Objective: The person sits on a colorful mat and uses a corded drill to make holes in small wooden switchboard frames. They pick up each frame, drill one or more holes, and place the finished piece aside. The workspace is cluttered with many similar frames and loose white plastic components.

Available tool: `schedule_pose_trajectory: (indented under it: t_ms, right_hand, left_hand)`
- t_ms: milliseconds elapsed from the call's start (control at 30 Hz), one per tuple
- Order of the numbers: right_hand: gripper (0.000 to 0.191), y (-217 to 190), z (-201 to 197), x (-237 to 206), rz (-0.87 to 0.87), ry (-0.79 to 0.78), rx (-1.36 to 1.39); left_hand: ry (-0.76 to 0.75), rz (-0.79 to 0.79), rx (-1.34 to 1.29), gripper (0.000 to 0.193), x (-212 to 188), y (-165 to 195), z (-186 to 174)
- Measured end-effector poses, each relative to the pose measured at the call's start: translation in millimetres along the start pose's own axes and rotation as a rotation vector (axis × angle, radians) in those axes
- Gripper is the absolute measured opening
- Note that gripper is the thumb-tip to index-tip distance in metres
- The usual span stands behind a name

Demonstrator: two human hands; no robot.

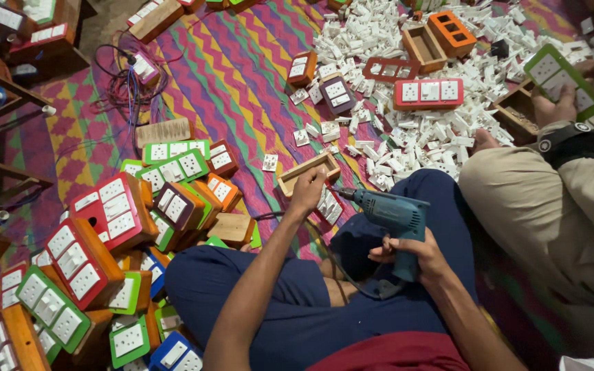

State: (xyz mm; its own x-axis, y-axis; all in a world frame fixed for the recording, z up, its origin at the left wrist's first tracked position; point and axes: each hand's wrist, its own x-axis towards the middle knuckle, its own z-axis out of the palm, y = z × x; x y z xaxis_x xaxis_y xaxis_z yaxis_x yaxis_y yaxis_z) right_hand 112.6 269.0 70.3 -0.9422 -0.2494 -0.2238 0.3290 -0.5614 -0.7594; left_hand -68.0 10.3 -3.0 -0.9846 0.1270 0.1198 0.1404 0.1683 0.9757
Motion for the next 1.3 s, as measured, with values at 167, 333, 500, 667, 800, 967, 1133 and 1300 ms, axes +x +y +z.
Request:
schedule_pose_trajectory:
  t_ms: [167, 333, 500, 667, 800, 967, 1133, 1300]
  right_hand:
    - [0.047, -4, 5, -1, 0.003, -0.019, 0.03]
    - [0.05, -7, 11, -1, 0.016, 0.038, 0.029]
    - [0.038, 0, 4, 5, -0.074, 0.017, 0.055]
    - [0.035, 4, -6, 6, -0.056, 0.073, 0.045]
    - [0.035, 3, -6, 5, -0.052, 0.054, 0.063]
    - [0.028, 4, -4, 3, -0.046, 0.078, 0.001]
    - [0.025, 1, 1, 3, -0.051, 0.111, -0.048]
    - [0.025, 0, 1, 1, -0.062, 0.113, -0.07]
  left_hand:
    - [0.003, -0.001, -0.019, 0.037, -1, 1, 1]
    - [0.001, -0.047, -0.024, 0.036, -1, 4, -1]
    - [0.0, -0.027, -0.007, 0.038, 2, 4, 2]
    - [0.014, -0.05, 0.012, 0.036, 4, 6, 4]
    - [0.0, -0.023, -0.007, 0.035, 2, 9, 3]
    - [0.016, -0.08, -0.036, 0.035, -2, 13, 3]
    - [0.012, -0.107, -0.05, 0.036, -2, 21, 1]
    - [0.014, -0.123, -0.08, 0.034, -1, 24, 2]
